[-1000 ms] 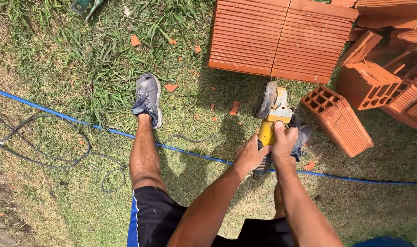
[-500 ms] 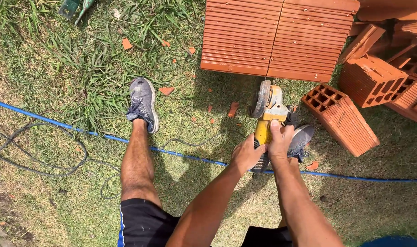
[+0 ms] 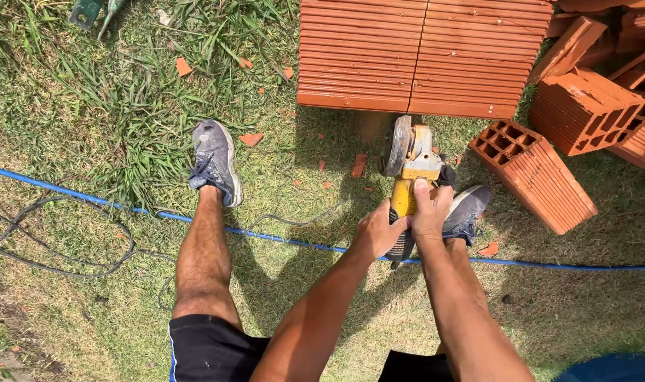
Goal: Cutting clay bricks in half using an electric angle grinder
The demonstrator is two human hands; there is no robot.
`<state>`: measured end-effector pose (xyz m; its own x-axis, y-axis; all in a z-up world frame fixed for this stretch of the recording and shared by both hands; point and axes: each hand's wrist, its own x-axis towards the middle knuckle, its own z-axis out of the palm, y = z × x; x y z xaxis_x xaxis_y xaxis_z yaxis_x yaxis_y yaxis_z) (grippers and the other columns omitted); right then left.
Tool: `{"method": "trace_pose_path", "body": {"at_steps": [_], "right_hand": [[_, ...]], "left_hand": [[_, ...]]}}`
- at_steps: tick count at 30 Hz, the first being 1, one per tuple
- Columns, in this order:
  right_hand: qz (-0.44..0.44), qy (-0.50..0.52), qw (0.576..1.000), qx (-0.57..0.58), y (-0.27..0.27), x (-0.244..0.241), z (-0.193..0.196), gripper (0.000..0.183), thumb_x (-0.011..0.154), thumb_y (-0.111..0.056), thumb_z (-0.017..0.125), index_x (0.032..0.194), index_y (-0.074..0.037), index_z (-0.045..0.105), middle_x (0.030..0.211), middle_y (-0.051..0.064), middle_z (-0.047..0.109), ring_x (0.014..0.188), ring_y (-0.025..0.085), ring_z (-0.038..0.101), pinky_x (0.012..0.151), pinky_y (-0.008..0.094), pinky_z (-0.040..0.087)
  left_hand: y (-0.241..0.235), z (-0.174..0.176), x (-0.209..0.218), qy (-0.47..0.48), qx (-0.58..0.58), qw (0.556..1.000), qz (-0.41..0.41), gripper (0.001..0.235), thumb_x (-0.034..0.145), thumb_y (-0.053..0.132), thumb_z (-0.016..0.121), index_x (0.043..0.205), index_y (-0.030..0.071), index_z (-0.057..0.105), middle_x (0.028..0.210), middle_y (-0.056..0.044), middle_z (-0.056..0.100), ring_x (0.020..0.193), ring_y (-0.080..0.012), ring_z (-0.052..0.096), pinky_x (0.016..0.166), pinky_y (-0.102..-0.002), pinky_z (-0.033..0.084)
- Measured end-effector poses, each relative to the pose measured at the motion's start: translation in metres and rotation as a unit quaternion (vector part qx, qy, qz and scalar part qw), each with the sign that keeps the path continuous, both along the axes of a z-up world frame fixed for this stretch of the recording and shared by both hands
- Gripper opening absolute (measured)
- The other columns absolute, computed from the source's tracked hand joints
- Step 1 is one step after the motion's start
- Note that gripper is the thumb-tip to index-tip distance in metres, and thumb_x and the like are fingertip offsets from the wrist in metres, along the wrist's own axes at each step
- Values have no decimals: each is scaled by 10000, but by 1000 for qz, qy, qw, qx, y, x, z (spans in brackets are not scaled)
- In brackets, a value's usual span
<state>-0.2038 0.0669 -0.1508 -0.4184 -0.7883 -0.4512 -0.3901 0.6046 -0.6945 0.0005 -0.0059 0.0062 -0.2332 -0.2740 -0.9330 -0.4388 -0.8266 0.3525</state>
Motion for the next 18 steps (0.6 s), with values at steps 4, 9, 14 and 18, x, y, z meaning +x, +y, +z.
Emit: {"method": "trace_pose_path", "body": {"at_steps": [4,9,14,18], "right_hand": [[-16,-14,1000,3,-30,34,43,580,900,-407,744,1323,-33,614,1040,175,621,941,237,565,946,456,454],[-38,-3,999,23,-30,38,35,564,910,-457,739,1204,8,614,956,197,627,874,283,553,879,503,426],[-34,-7,999,29,-21,28,29,572,894,-462,744,1219,-9,619,959,192,642,887,268,576,877,493,450],[-9,-27,1000,1,-5,10,6,593,909,-404,734,1358,-42,599,1035,190,660,929,245,624,895,479,478]], "left_hand": [[7,-15,-1,3,-13,1000,-2,821,980,579,507,1538,-8,370,1457,-282,523,1389,-433,481,1157,-557,357],[4,-12,0,-11,-10,1000,-9,799,989,559,514,1537,-6,376,1460,-269,528,1381,-432,488,1157,-556,358],[3,-19,-2,-10,-6,1000,-15,793,986,563,509,1534,5,378,1465,-264,524,1385,-431,483,1163,-557,359],[7,-28,-7,-14,-16,1000,-20,766,981,545,519,1525,20,395,1456,-257,537,1371,-432,499,1150,-561,376]]}}
